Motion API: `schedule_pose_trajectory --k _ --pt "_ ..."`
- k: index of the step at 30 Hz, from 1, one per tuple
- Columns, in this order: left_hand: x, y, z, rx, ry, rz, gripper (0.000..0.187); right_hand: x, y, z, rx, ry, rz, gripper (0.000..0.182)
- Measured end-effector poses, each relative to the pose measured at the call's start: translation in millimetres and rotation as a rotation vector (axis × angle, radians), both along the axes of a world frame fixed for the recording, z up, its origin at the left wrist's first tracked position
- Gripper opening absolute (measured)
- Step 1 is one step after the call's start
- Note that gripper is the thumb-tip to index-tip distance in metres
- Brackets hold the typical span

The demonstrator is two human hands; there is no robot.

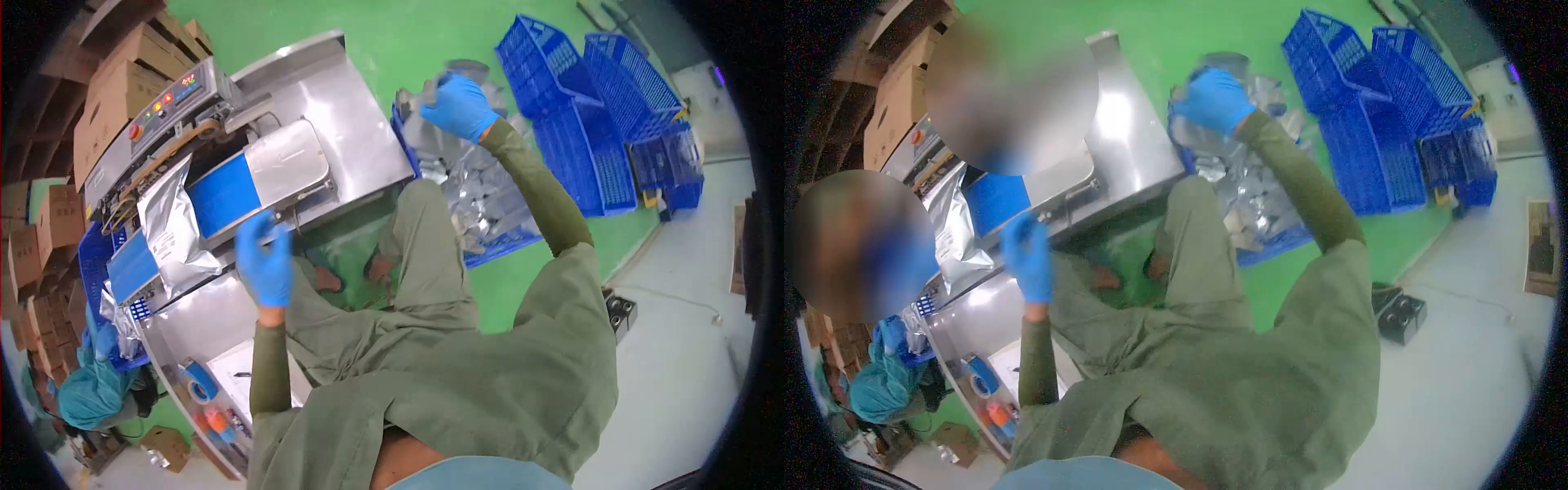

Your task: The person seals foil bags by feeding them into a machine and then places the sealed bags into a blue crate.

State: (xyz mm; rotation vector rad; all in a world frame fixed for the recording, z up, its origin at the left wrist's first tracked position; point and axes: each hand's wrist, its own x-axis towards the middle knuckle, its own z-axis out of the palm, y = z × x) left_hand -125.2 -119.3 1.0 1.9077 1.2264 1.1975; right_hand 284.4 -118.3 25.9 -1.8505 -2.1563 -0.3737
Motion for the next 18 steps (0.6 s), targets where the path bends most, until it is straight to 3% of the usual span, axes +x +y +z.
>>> schedule_pose_trajectory --k 1,3,5,6,9,11,12,13,16,18 --pt "27 4 2 -0.063 -0.016 -0.143 0.040 -27 1 49 -0.021 -0.048 0.049 0.023" --pt "73 28 -4 0.100 0.101 -0.313 0.082 -97 -4 118 -0.064 -0.119 0.182 0.020" --pt "102 51 17 0.160 0.054 -0.301 0.095 -148 7 129 -0.040 -0.114 0.284 0.018" --pt "108 81 -1 0.174 0.095 -0.321 0.101 -170 15 134 -0.008 -0.116 0.333 0.018" --pt "66 125 9 -0.083 -0.050 -0.389 0.096 -223 23 131 0.004 -0.014 0.429 0.024" --pt "30 142 -15 -0.155 -0.130 -0.444 0.093 -231 11 131 0.325 0.291 0.521 0.030" --pt "17 146 -19 -0.165 -0.047 -0.436 0.090 -224 7 130 0.468 0.443 0.560 0.034" --pt "9 146 -24 -0.188 0.025 -0.429 0.088 -211 16 99 0.542 0.723 0.455 0.046" --pt "1 158 -38 -0.181 0.146 -0.414 0.066 -203 55 45 0.369 0.936 0.235 0.050" --pt "-5 158 -20 -0.400 0.298 -0.463 0.038 -199 73 36 0.173 0.834 0.237 0.030"
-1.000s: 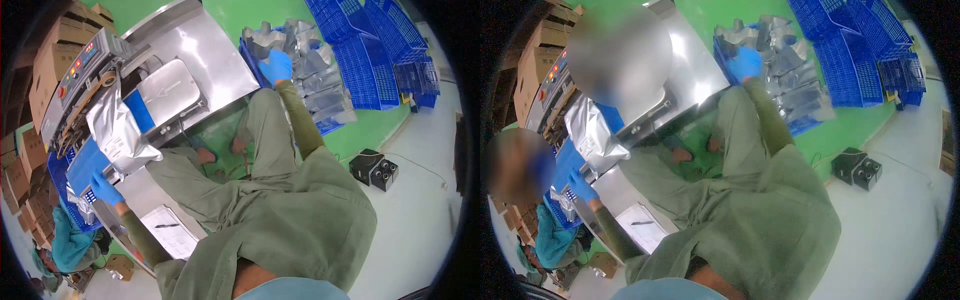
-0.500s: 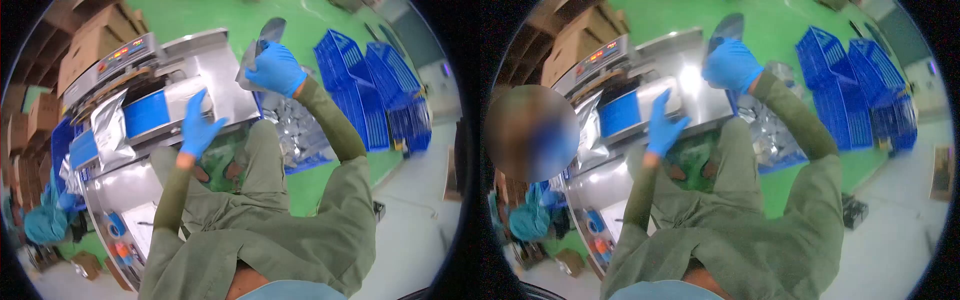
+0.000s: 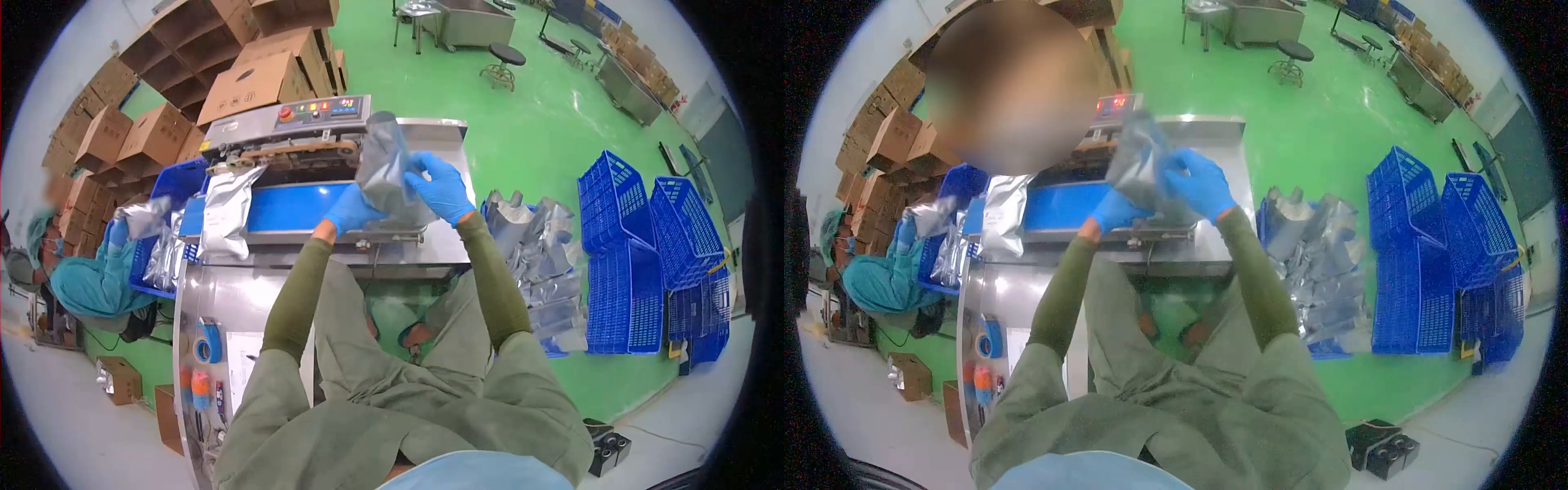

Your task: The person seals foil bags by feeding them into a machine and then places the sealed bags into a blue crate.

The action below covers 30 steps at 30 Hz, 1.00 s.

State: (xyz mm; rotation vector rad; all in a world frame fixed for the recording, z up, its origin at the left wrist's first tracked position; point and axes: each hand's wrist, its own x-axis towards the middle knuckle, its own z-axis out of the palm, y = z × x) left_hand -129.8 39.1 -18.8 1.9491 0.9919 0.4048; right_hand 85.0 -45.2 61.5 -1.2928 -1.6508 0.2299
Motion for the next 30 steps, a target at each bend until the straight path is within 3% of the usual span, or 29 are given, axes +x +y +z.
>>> schedule_pose_trajectory --k 2,3,6,7,8,10,12,13,15,16,17,20,22,26,28,30 --pt "-14 -18 44 0.105 -0.333 0.028 0.039 14 13 0 -0.064 -0.182 -0.034 0.021" --pt "-19 -27 70 0.157 -0.498 0.038 0.040 19 7 7 0.033 -0.247 -0.094 0.023" --pt "-23 -28 93 0.488 -0.271 0.036 0.032 25 1 5 0.140 -0.394 -0.072 0.019" --pt "-27 -20 87 0.759 -0.164 0.078 0.029 38 5 -9 0.247 -0.607 -0.168 0.017" --pt "-35 -12 82 1.027 -0.040 0.114 0.025 53 2 -10 0.210 -0.661 -0.149 0.017" --pt "-56 -13 69 1.134 -0.033 0.067 0.008 80 -13 -16 0.138 -0.762 -0.103 0.016" --pt "-50 -27 57 1.033 0.039 0.179 0.014 77 -21 -19 0.238 -0.585 -0.053 0.016" --pt "-45 -29 55 1.171 -0.196 0.183 0.012 69 -21 -20 0.286 -0.482 -0.048 0.016" --pt "-18 -36 42 0.902 -0.480 0.356 0.009 51 -29 -17 0.367 -0.272 -0.034 0.017" --pt "-5 -40 35 0.757 -0.614 0.440 0.009 49 -33 -18 0.258 -0.191 -0.072 0.018" --pt "4 -55 52 0.485 -0.621 0.594 0.013 47 -35 -20 0.154 -0.109 -0.112 0.019" --pt "14 -51 75 0.323 -0.690 0.576 0.017 44 -14 -8 -0.097 0.252 -0.093 0.022" --pt "14 -10 35 0.185 -0.573 0.611 0.022 40 -5 -8 -0.289 0.545 -0.047 0.025" --pt "7 43 -37 -0.065 -0.355 0.667 0.024 44 52 -74 -0.532 0.599 -0.014 0.027" --pt "0 59 -61 -0.134 -0.334 0.690 0.025 38 71 -81 -0.527 0.505 -0.037 0.022" --pt "-9 59 -65 0.093 -0.336 0.640 0.027 27 74 -88 -0.555 0.463 -0.049 0.019"
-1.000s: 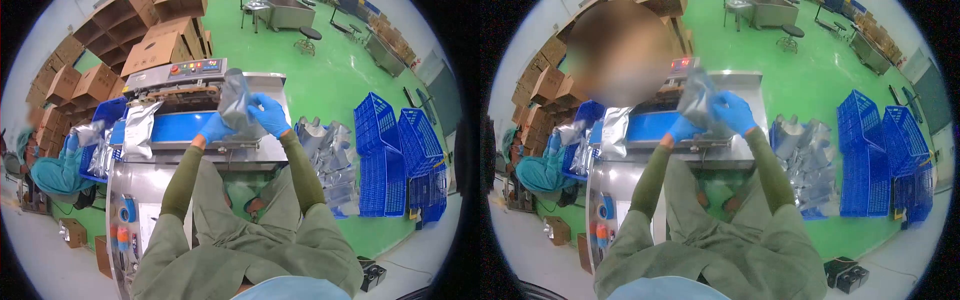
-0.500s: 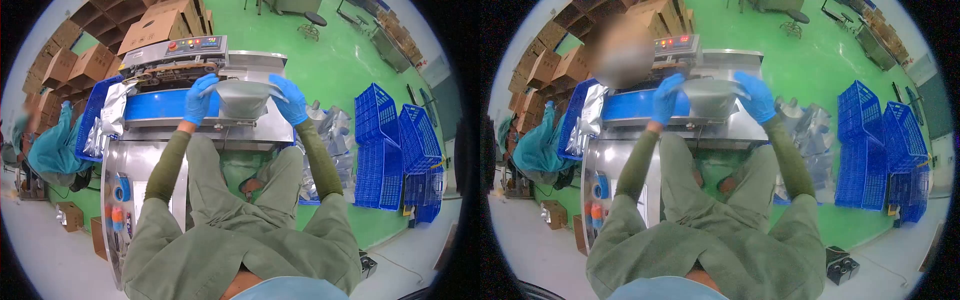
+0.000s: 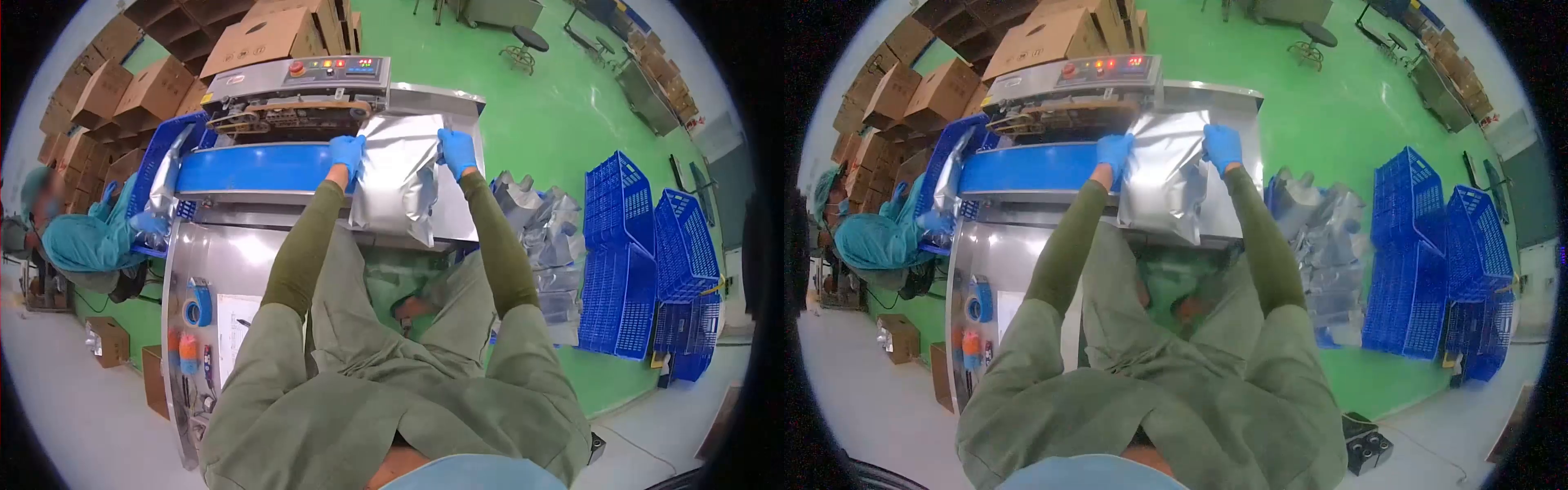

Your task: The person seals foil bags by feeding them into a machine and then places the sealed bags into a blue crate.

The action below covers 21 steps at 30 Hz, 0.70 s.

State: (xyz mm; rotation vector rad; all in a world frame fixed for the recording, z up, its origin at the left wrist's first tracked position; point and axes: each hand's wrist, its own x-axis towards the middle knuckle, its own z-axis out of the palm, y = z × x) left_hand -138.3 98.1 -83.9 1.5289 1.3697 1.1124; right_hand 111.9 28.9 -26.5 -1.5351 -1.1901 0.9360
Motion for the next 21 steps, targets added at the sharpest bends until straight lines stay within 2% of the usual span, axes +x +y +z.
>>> schedule_pose_trajectory --k 2,3,6,7,10,11,12,13,14,15,16,17,18,19,21 --pt "-4 1 10 -0.257 -0.214 0.061 0.029 -4 10 -1 -0.011 0.007 0.013 0.017" --pt "-6 3 11 -0.209 -0.178 0.085 0.029 -3 20 -11 0.034 -0.132 0.056 0.019" --pt "-21 21 1 -0.109 -0.065 0.120 0.030 -17 35 -18 0.036 0.049 0.038 0.020" --pt "-27 24 1 -0.106 -0.019 0.139 0.032 -23 39 -16 0.065 -0.014 0.005 0.022" --pt "-53 44 -17 0.042 0.126 0.145 0.034 -41 59 -21 -0.043 0.178 0.052 0.023" --pt "-63 53 -27 0.020 0.123 0.156 0.034 -37 88 -54 0.084 -0.049 0.142 0.022" --pt "-75 60 -35 -0.002 0.120 0.163 0.034 -34 98 -62 0.152 -0.413 0.255 0.024" --pt "-92 63 -31 0.039 0.351 0.114 0.036 -33 94 -52 0.255 -0.845 0.352 0.027" --pt "-109 66 -17 0.087 0.582 0.056 0.038 -27 90 -33 0.342 -0.990 0.361 0.029" --pt "-122 63 12 0.121 0.828 0.094 0.033 -14 79 -1 0.413 -0.967 0.314 0.031" --pt "-137 46 56 0.317 0.752 0.035 0.033 1 48 50 0.486 -0.696 0.236 0.030" --pt "-119 -12 143 0.423 0.560 0.063 0.034 16 16 102 0.584 -0.425 0.171 0.030" --pt "-148 -21 192 0.477 0.687 0.174 0.032 29 -10 137 0.664 -0.377 0.112 0.029" --pt "-163 -39 233 0.558 0.645 0.235 0.034 40 -38 165 0.718 -0.462 0.067 0.029" --pt "-158 -97 308 0.789 0.468 0.134 0.038 58 -90 219 0.782 -0.728 0.001 0.028"
